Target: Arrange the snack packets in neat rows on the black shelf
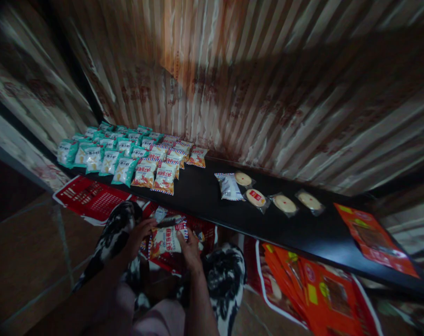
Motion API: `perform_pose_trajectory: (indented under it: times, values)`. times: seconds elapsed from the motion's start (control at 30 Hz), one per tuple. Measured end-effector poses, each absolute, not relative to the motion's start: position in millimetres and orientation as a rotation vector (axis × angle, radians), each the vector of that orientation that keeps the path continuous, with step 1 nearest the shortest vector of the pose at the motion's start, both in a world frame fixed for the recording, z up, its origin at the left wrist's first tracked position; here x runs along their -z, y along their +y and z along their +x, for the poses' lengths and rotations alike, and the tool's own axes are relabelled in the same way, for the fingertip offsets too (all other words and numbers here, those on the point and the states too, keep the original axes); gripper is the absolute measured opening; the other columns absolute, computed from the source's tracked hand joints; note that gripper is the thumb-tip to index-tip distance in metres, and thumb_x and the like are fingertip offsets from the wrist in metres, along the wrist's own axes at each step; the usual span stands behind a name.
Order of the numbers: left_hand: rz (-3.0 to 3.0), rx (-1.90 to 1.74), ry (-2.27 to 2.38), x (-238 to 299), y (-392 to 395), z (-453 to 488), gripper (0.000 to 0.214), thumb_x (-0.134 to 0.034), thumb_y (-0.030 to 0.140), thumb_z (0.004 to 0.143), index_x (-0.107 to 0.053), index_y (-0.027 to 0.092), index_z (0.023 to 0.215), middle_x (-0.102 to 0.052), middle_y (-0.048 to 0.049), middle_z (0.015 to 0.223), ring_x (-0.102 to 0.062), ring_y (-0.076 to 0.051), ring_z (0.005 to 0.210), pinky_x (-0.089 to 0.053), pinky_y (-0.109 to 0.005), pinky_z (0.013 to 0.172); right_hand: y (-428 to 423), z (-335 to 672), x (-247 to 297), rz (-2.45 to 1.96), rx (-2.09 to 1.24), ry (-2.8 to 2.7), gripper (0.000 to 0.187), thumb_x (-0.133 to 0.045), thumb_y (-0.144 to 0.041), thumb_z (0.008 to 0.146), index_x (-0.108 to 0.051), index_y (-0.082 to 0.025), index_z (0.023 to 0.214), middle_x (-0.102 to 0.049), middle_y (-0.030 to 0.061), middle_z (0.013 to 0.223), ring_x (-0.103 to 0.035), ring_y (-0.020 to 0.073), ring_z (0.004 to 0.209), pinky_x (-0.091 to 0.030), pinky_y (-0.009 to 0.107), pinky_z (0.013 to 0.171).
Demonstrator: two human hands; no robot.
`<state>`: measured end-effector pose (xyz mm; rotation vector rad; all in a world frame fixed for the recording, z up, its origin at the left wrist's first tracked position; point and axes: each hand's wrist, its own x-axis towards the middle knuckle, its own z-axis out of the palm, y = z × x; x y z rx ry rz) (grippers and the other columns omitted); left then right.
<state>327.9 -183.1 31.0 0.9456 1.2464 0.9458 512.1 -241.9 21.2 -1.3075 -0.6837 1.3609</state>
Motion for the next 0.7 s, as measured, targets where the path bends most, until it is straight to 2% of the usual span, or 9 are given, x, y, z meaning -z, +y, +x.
perform_pose_trajectory:
  times: [0.1, 0.27, 0.47, 0.57, 0.7]
  values:
    - [1.103, -0.763, 1.213, -33.0, -180.6, 324.9, 0.04, -0.065, 0.046, 0.063, -0.069, 0.017, 0.091, -0.069, -0.0056, 0.091, -0.06, -0.022, 0.088, -0.044, -0.03, 0.076, -241.7, 512.7, -25.1, -1.311, -1.402, -0.685, 0.031, -0.069, -0.05, 0.068, -0.063, -0.027, 0.088, -0.071, 0.002, 0.079, -0.066, 0.0233, 0.066, -0.05, 0.034, 0.06]
    - [1.206, -0.593, 1.09, -31.3, -180.5, 318.8, 0.04, -0.062, 0.048, 0.069, -0.067, 0.016, 0.092, -0.067, -0.0027, 0.078, -0.06, -0.018, 0.075, -0.044, -0.027, 0.069, -237.9, 514.8, -26.4, -1.356, -1.343, -0.564, 0.042, -0.072, -0.05, 0.063, -0.063, -0.024, 0.094, -0.069, 0.0002, 0.073, -0.063, 0.02, 0.063, -0.046, 0.029, 0.055]
    - [1.238, -0.528, 1.146, -28.1, -181.9, 320.1, 0.041, -0.061, 0.055, 0.066, -0.061, 0.015, 0.073, -0.057, 0.0026, 0.058, -0.052, -0.013, 0.055, -0.039, -0.023, 0.054, -233.5, 512.5, -23.6, -1.332, -1.307, -0.467, 0.043, -0.076, -0.05, 0.056, -0.063, -0.019, 0.084, -0.065, -0.0027, 0.058, -0.055, 0.0137, 0.049, -0.042, 0.025, 0.05]
    - [1.24, -0.53, 1.106, -27.5, -182.0, 319.6, 0.039, -0.061, 0.054, 0.067, -0.06, 0.016, 0.074, -0.058, 0.0024, 0.062, -0.053, -0.012, 0.057, -0.041, -0.023, 0.056, -233.4, 512.0, -26.0, -1.313, -1.301, -0.434, 0.041, -0.077, -0.048, 0.054, -0.064, -0.02, 0.08, -0.064, -0.0033, 0.057, -0.054, 0.0132, 0.048, -0.042, 0.025, 0.049]
    - [1.205, -0.517, 0.969, -28.4, -183.2, 314.1, 0.043, -0.065, 0.049, 0.069, -0.063, 0.016, 0.098, -0.066, -0.0029, 0.088, -0.059, -0.017, 0.078, -0.045, -0.025, 0.069, -234.4, 514.3, -25.4, -1.341, -1.285, -0.459, 0.038, -0.077, -0.048, 0.056, -0.065, -0.021, 0.081, -0.063, -0.003, 0.057, -0.053, 0.0139, 0.048, -0.041, 0.026, 0.049]
